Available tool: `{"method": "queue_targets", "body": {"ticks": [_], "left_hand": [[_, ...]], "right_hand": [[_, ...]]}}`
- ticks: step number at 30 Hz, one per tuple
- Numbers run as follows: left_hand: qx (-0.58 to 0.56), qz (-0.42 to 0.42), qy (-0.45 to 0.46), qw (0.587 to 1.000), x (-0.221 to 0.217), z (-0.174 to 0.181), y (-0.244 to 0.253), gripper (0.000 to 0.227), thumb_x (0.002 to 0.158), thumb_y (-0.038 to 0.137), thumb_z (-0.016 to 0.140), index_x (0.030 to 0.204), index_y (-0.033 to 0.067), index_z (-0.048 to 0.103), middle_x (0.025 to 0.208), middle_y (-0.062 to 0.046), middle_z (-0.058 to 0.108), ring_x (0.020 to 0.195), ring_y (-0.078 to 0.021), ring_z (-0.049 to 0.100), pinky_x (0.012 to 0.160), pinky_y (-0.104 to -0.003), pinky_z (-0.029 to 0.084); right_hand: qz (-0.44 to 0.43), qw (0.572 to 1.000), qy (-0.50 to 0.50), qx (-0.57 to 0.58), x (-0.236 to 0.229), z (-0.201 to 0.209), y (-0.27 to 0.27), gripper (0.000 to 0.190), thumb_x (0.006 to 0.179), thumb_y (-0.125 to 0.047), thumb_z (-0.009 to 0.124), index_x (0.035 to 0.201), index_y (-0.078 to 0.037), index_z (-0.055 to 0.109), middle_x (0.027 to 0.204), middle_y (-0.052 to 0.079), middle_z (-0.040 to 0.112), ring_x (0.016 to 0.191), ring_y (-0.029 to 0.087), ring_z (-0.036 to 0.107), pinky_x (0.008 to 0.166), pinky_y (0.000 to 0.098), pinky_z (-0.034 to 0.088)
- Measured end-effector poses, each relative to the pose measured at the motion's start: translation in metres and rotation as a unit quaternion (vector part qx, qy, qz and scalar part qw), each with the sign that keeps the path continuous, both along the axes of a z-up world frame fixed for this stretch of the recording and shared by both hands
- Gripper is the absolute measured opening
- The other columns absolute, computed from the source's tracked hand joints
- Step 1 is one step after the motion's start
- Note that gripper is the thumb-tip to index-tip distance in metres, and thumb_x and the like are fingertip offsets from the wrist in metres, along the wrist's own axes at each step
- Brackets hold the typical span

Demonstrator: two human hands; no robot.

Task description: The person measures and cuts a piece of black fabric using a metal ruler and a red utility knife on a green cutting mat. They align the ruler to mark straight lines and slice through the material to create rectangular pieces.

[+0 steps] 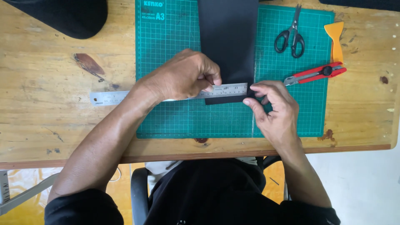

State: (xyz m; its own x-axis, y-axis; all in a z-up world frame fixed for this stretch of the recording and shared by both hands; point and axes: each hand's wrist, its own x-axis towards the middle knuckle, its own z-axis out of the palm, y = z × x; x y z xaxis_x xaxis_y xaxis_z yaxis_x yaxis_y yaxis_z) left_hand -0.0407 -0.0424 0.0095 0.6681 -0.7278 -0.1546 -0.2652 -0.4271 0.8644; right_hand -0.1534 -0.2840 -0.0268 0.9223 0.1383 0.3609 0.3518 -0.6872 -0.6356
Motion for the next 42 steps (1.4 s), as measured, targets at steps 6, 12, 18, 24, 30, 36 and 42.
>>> {"method": "queue_targets", "body": {"ticks": [6,12,18,24,30,36,42], "left_hand": [[0.01,-0.001,-0.015,1.0,-0.002,-0.003,-0.004,0.019,0.081,-0.011,0.075,0.089,0.0059,0.08,0.079,-0.014,0.077,0.08,-0.0303,0.076,0.074,-0.042,0.061],[0.031,-0.007,0.003,1.0,-0.004,0.011,0.001,0.022,0.08,-0.013,0.074,0.093,0.0036,0.08,0.083,-0.016,0.078,0.084,-0.032,0.077,0.077,-0.044,0.062],[0.048,-0.007,-0.009,0.999,-0.003,0.005,0.001,0.021,0.077,-0.01,0.078,0.094,0.0038,0.08,0.084,-0.016,0.078,0.086,-0.0313,0.077,0.077,-0.042,0.063],[0.115,-0.019,-0.061,0.991,-0.005,0.011,0.001,0.025,0.076,-0.006,0.081,0.098,0.0066,0.081,0.086,-0.013,0.078,0.086,-0.0298,0.078,0.076,-0.041,0.063],[0.181,-0.029,-0.065,0.981,-0.002,0.02,0.007,0.034,0.074,-0.005,0.083,0.105,0.0076,0.08,0.091,-0.014,0.078,0.09,-0.0318,0.077,0.079,-0.043,0.063],[0.176,-0.038,-0.011,0.984,-0.001,0.029,0.012,0.041,0.07,-0.009,0.084,0.108,0.003,0.078,0.094,-0.019,0.077,0.095,-0.0364,0.077,0.083,-0.048,0.062],[0.157,-0.052,-0.007,0.986,0.001,0.025,0.011,0.039,0.07,-0.01,0.084,0.106,0.0015,0.077,0.09,-0.02,0.076,0.092,-0.037,0.077,0.081,-0.047,0.063]], "right_hand": [[0.0,0.999,0.02,0.031,0.0,0.002,-0.001,0.027,0.093,0.003,0.08,0.119,-0.002,0.075,0.111,0.017,0.07,0.086,0.033,0.072,0.071,0.037,0.058],[0.013,0.999,0.046,0.014,0.0,0.006,0.001,0.031,0.097,0.005,0.072,0.127,-0.003,0.074,0.114,0.019,0.066,0.089,0.036,0.07,0.073,0.0392,0.057],[0.026,0.999,0.044,0.006,0.0,0.007,0.001,0.03,0.099,0.004,0.071,0.128,-0.002,0.075,0.114,0.018,0.063,0.091,0.035,0.07,0.075,0.0393,0.056],[0.026,0.999,0.026,0.012,0.001,0.003,0.005,0.027,0.099,0.003,0.073,0.126,0.0,0.076,0.116,0.02,0.061,0.093,0.036,0.071,0.081,0.0414,0.058],[0.027,0.999,0.019,0.006,0.002,0.002,0.005,0.027,0.098,0.005,0.075,0.124,0.001,0.076,0.115,0.02,0.059,0.093,0.038,0.072,0.085,0.0446,0.059],[0.031,0.999,0.024,0.006,0.002,0.003,0.005,0.026,0.098,0.004,0.075,0.124,0.001,0.076,0.115,0.021,0.059,0.093,0.038,0.072,0.085,0.0454,0.059],[0.037,0.999,0.018,0.009,0.003,0.004,0.006,0.024,0.099,0.005,0.074,0.123,0.003,0.076,0.115,0.022,0.059,0.093,0.038,0.073,0.084,0.0449,0.06]]}}
